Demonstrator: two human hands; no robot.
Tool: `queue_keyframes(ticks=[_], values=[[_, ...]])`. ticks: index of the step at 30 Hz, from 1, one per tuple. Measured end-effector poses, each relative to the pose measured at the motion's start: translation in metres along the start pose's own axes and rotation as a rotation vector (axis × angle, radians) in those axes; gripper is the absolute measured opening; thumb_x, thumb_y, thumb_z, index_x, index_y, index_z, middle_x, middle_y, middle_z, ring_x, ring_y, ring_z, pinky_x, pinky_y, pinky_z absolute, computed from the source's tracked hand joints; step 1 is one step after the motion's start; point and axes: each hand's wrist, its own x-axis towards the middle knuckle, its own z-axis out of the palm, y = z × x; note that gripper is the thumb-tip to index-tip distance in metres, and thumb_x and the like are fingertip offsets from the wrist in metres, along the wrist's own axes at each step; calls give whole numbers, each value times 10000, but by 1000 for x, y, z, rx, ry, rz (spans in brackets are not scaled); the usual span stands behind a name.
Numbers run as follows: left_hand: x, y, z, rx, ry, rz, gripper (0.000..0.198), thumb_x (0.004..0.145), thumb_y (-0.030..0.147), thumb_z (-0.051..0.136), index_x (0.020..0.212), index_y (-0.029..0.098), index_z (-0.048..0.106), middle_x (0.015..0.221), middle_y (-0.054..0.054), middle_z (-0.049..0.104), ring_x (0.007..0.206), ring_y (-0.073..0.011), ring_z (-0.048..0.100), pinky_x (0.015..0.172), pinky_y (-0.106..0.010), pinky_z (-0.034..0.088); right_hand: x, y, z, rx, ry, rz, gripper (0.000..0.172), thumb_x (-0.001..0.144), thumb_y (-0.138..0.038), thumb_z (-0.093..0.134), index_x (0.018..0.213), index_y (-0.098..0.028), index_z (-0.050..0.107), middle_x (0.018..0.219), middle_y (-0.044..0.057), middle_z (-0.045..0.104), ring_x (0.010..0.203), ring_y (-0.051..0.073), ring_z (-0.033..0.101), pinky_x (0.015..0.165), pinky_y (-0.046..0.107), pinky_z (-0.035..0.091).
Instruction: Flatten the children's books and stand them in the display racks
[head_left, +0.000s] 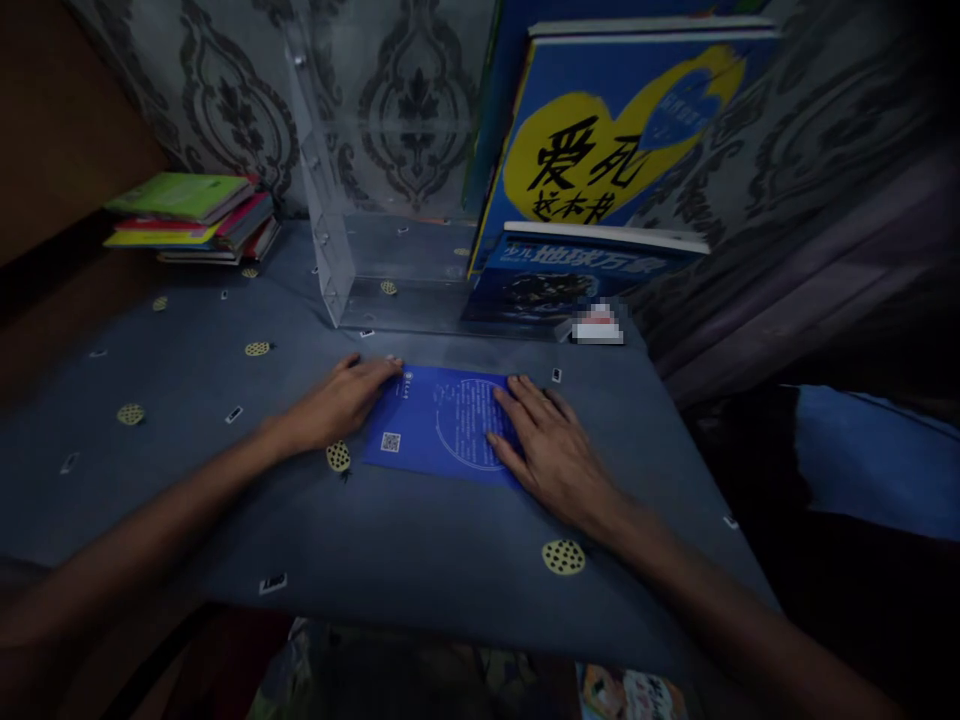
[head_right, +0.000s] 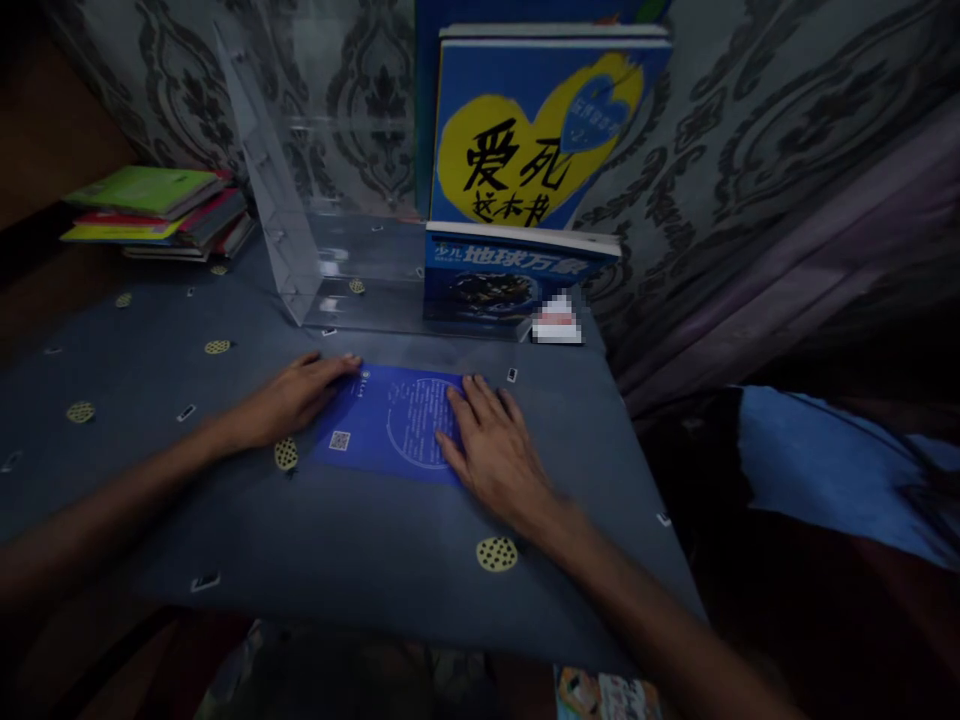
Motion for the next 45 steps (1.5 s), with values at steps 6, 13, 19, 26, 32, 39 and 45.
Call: queue_keyframes(ticks=[6,13,19,26,32,39,45], values=[[0,-9,1,-69,0,7,472,1030,208,323,1499,217,379,1521,-99,551,1407,-213,517,1245,-548,268,40,-39,-8,84,-105,-204,469,1050,-352,442,1470,-166,539,1552,175,507,1498,355,389,1204,710,239],[-2,-11,8,-67,7,26,490,1029,208,316,1515,172,366,1556,-136,509,1471,-213,444,1254,-528,239,64,-91,0,134,-168,-328,435,1053,-316,488,1456,-175,571,1548,205,497,1490,349,402,1205,650,308],[-4,-12,9,-75,22,23,508,1033,185,302,1539,207,342,1558,-110,512,1465,-214,453,1256,-541,223,37,-92,0,238,-162,-374,356,1043,-280,525,1376,-282,651,1553,159,502,1499,327,396,1195,640,336],[-5,-16,15,-36,54,68,475,1046,204,294,1507,196,406,1552,-116,520,1482,-209,430,1251,-536,245,19,-82,-7,289,-184,-396,390,1048,-333,520,1426,-270,598,1580,136,477,1526,287,356,1220,610,320],[-4,-15,11,15,63,77,446,1054,245,297,1456,199,483,1552,-108,522,1471,-222,449,1234,-548,289,14,-14,-12,269,-138,-140,462,1074,-386,422,1497,-218,506,1589,131,471,1516,272,376,1238,611,282],[10,3,8,152,45,81,449,1071,324,272,1380,179,564,1479,-144,592,1451,-290,473,1201,-609,314,12,43,-14,516,66,85,494,1081,-433,307,1453,-203,536,1394,102,669,1333,244,598,1195,551,384],[56,52,27,149,-77,298,459,1087,313,277,1461,155,490,1523,-151,545,1500,-275,402,1220,-603,283,13,44,-17,633,58,81,541,1086,-478,283,1542,-222,420,1388,96,672,1374,226,558,1193,521,383]])
